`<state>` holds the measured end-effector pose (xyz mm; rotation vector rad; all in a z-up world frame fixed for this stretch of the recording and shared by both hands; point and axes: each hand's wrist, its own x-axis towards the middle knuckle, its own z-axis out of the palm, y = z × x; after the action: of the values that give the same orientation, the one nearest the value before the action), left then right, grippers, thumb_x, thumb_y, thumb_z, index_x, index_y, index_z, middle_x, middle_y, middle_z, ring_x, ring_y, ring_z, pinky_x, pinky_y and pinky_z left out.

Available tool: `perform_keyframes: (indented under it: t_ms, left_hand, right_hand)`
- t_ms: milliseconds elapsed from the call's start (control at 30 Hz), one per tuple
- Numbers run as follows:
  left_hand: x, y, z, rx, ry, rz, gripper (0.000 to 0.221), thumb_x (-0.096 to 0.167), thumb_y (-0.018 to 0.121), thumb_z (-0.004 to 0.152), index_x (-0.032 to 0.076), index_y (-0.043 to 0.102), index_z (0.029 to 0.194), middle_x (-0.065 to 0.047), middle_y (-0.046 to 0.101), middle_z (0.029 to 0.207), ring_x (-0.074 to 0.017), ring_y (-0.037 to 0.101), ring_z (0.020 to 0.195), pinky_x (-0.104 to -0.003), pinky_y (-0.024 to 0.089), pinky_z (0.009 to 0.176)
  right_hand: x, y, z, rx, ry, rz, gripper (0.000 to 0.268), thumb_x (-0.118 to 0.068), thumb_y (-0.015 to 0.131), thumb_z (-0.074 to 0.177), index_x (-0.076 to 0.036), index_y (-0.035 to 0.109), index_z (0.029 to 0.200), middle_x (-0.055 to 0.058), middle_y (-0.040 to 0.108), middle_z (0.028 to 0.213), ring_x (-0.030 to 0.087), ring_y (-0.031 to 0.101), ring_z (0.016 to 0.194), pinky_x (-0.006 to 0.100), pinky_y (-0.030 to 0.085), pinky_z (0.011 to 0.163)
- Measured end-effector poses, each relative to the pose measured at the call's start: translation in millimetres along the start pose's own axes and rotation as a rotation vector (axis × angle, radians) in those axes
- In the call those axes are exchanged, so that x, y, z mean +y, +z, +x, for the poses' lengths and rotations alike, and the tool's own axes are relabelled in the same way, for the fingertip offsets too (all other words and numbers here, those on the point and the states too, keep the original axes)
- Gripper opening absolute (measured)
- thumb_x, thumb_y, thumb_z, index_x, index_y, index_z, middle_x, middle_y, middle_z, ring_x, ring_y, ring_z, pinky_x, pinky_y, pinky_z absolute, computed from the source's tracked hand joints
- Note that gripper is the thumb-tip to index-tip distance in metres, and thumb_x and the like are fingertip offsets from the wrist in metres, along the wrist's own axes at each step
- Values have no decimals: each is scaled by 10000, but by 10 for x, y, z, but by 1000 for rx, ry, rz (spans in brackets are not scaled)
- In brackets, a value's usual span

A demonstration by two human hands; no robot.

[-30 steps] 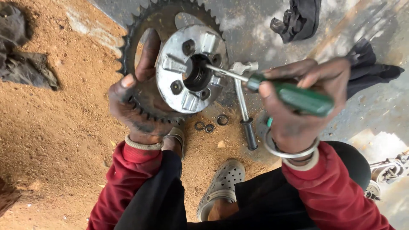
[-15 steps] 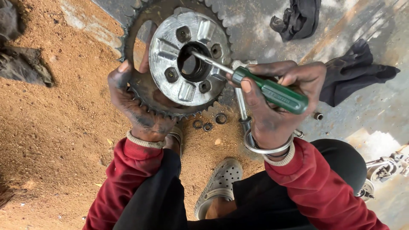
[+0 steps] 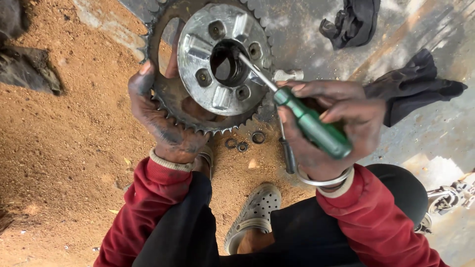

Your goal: Cleaning and prying parts of a motorcycle sprocket assembly during a repair task.

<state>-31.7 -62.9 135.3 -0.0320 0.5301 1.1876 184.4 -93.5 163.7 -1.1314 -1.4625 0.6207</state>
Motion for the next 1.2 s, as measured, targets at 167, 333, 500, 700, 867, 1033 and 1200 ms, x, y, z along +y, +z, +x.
perform_keyframes:
  t_ms: [167, 333, 500, 700, 867, 1033, 1200]
  left_hand:
    - [-3, -32, 32, 120, 8, -36, 820, 491, 625, 939, -9, 451, 1565, -149, 560, 1478, -301, 578, 1331, -468, 504, 1156]
    - [-1, -179, 68, 145, 50, -95, 640, 431, 617, 995, 35, 517, 1487, -129, 588, 1402, -273, 601, 1281, -445, 518, 1138]
    - [45, -198, 40, 99, 71, -41, 564, 429, 619, 1016, 58, 558, 1436, -116, 603, 1368, -264, 610, 1262, -437, 525, 1128]
    - [142, -405, -11, 181, 155, 196, 620, 481, 647, 908, 86, 593, 1383, -110, 609, 1362, -292, 610, 1317, -485, 553, 1128]
    - [182, -769, -135, 346, 234, 241, 534, 472, 648, 913, 114, 602, 1307, -93, 613, 1331, -269, 594, 1315, -453, 565, 1127]
    - [220, -1145, -433, 393, 205, 90, 460, 437, 638, 963, 122, 591, 1296, -41, 583, 1300, -216, 551, 1248, -376, 499, 1067]
    - [150, -996, -487, 377, 36, 99, 595, 493, 610, 874, 121, 635, 1337, -47, 629, 1341, -233, 598, 1266, -408, 517, 1081]
  right_hand:
    - [64, 90, -74, -10, -48, 111, 437, 76, 761, 944, -58, 376, 1102, 203, 582, 1147, 278, 716, 1117, 461, 635, 912]
    - [148, 49, 21, 19, -7, 242, 424, 86, 749, 916, -66, 408, 1117, 202, 628, 1120, 284, 735, 1104, 492, 641, 906]
    - [309, -232, 239, -93, 151, 345, 421, 130, 754, 979, -78, 455, 1191, 178, 675, 1094, 281, 761, 1071, 470, 639, 922]
    - [648, -664, 187, -9, 658, 891, 330, 49, 732, 1016, -78, 509, 1223, 161, 728, 1109, 331, 763, 1091, 438, 654, 916]
    - [898, -571, -222, 135, 719, 524, 192, 25, 763, 983, -35, 644, 1122, 149, 728, 1137, 266, 739, 1060, 433, 658, 968]
    - [870, -185, -593, -74, 552, 9, 189, -12, 774, 977, -41, 658, 1123, 100, 725, 1125, 191, 709, 1039, 304, 584, 929]
    - [899, 3, -607, -150, 515, -82, 187, -41, 778, 959, -28, 675, 1114, 80, 740, 1116, 177, 715, 1040, 282, 571, 942]
